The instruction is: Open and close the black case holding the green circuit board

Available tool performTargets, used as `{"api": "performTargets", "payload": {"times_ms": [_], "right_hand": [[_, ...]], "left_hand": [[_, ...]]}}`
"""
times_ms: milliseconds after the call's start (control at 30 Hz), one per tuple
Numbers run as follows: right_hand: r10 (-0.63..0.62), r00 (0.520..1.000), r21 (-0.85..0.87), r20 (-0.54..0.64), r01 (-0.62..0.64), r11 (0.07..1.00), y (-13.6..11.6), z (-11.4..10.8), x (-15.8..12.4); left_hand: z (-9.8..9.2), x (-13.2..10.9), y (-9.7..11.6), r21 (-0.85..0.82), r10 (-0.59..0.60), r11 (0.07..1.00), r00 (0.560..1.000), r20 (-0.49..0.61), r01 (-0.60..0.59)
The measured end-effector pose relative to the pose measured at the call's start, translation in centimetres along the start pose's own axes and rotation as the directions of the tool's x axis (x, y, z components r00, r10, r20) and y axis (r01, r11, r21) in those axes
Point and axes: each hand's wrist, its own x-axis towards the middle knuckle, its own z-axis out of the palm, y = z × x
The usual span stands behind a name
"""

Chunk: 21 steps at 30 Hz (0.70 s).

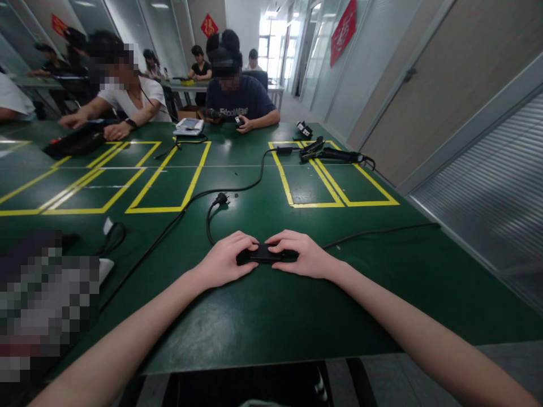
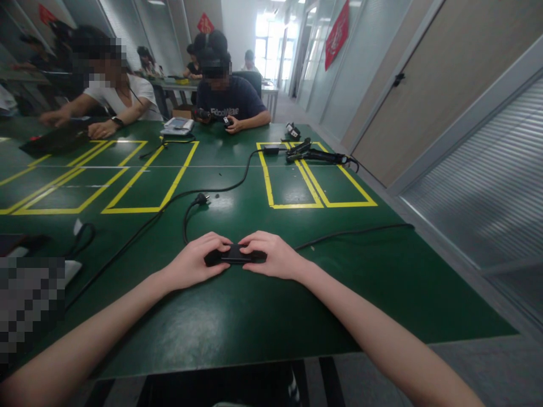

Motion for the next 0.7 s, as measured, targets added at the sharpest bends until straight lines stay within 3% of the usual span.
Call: {"api": "performTargets", "payload": {"times_ms": [133, 367, 567, 700], "right_hand": [[0.039, 0.997, -0.155, 0.068, -0.028, 0.988, -0.4, 0.2, 0.3], [0.027, 0.988, -0.414, 0.153, 0.039, 0.909, -0.9, 0.2, 0.8], [0.02, 0.986, -0.443, 0.164, 0.056, 0.895, -1.1, 0.0, 0.7], [-0.073, 0.984, -0.428, 0.161, 0.136, 0.893, -1.0, 0.0, 0.4]], "left_hand": [[0.0, 0.2, 0.3, 0.127, -0.009, 0.992, 0.999, 0.037, 0.005], [0.1, 0.7, 0.6, 0.403, 0.037, 0.912, 0.993, 0.109, -0.078], [-0.1, 0.5, 0.7, 0.382, 0.045, 0.92, 0.994, 0.104, -0.081], [0.0, 0.6, 1.2, 0.275, 0.011, 0.961, 0.997, 0.081, -0.033]]}}
